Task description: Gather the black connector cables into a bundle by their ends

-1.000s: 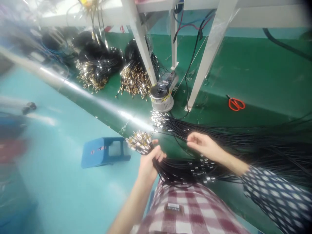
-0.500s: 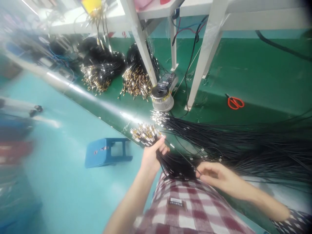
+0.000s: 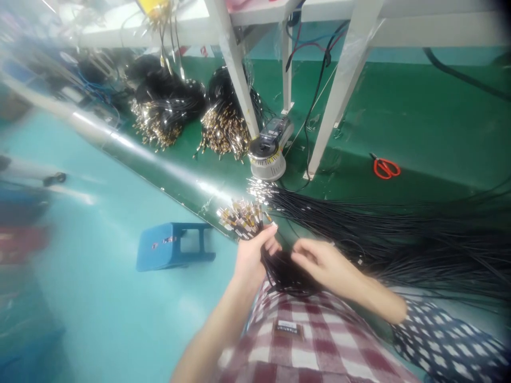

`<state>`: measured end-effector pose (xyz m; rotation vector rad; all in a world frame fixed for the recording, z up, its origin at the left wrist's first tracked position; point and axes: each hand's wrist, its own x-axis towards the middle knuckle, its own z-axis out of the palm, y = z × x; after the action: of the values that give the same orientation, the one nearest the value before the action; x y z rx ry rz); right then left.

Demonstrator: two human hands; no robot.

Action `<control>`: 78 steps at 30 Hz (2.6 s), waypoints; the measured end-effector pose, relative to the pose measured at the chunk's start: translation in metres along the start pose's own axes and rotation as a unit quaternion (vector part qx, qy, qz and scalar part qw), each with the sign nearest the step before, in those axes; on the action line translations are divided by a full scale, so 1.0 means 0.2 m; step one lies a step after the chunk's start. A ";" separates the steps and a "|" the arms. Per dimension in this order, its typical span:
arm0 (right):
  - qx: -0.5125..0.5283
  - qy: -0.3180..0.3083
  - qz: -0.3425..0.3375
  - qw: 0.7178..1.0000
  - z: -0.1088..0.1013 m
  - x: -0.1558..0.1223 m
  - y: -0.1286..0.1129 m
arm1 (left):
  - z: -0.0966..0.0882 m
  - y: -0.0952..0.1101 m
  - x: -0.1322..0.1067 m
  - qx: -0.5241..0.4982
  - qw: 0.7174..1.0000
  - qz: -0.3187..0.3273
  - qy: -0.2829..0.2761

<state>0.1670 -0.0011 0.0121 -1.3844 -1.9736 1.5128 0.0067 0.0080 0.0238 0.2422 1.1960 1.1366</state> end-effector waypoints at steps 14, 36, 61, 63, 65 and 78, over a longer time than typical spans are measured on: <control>0.146 -0.034 0.010 0.989 0.04 0.02 0.00 | -0.08 0.00 0.03 0.038 0.997 -0.022 -0.062; -0.226 0.026 0.057 0.972 -0.08 0.50 0.37 | -0.18 -0.05 0.06 -0.048 0.998 -0.019 -0.029; 0.174 -0.071 0.014 0.982 -0.01 -0.09 0.04 | 0.07 0.03 -0.01 0.011 1.000 -0.021 -0.017; 0.182 -0.052 -0.001 0.982 0.00 -0.08 0.03 | 0.08 0.03 -0.01 0.017 0.999 -0.024 -0.016; 0.194 -0.043 -0.004 0.980 0.01 -0.09 0.03 | 0.08 0.03 -0.01 0.022 0.999 -0.023 -0.017; 0.135 0.035 0.007 0.990 -0.03 -0.02 -0.05 | 0.07 0.03 -0.02 0.016 0.998 -0.053 -0.033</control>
<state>0.1687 -0.0003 0.0235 -1.3201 -1.6492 1.6428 0.0159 0.0128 0.0371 0.2367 1.1564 1.0098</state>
